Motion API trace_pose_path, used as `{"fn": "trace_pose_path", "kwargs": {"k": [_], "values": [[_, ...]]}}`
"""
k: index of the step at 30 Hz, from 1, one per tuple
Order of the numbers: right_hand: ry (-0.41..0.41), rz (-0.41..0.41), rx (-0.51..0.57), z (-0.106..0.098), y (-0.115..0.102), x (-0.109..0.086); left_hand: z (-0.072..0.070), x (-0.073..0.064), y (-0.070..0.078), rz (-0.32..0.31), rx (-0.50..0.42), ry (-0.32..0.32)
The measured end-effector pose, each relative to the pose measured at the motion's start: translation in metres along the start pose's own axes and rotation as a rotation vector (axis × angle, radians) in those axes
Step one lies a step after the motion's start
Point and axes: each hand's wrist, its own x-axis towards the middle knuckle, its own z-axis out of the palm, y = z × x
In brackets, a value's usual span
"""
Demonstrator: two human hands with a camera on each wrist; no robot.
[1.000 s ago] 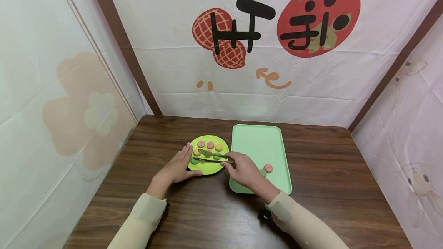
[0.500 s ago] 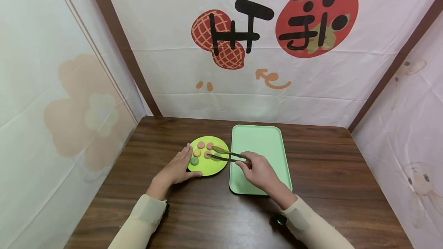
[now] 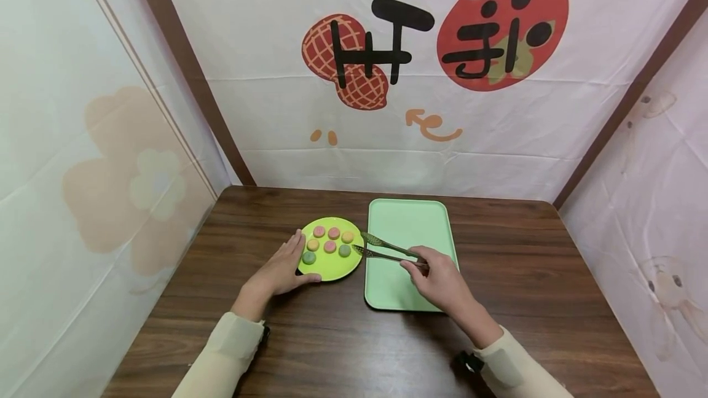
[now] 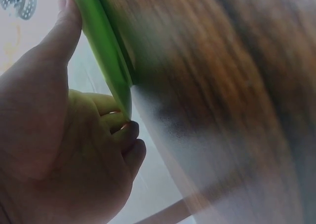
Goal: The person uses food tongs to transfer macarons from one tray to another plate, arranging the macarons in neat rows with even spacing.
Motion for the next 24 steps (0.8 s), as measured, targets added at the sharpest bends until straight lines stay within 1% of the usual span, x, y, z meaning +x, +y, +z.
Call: {"fn": "trace_pose_path", "kwargs": {"k": [6,14,24], "values": [[0.019,0.021,-0.010,-0.010,0.008,-0.010,0.000,-0.002,0.000,-0.007,0.007,-0.007],[0.038,0.023,-0.036,-0.023,0.017,-0.022,0.000,-0.002,0.000,-0.004,0.002,0.003],[0.066,0.031,-0.080,-0.038,0.024,-0.036,-0.002,-0.001,0.004,-0.006,0.006,-0.005]]}}
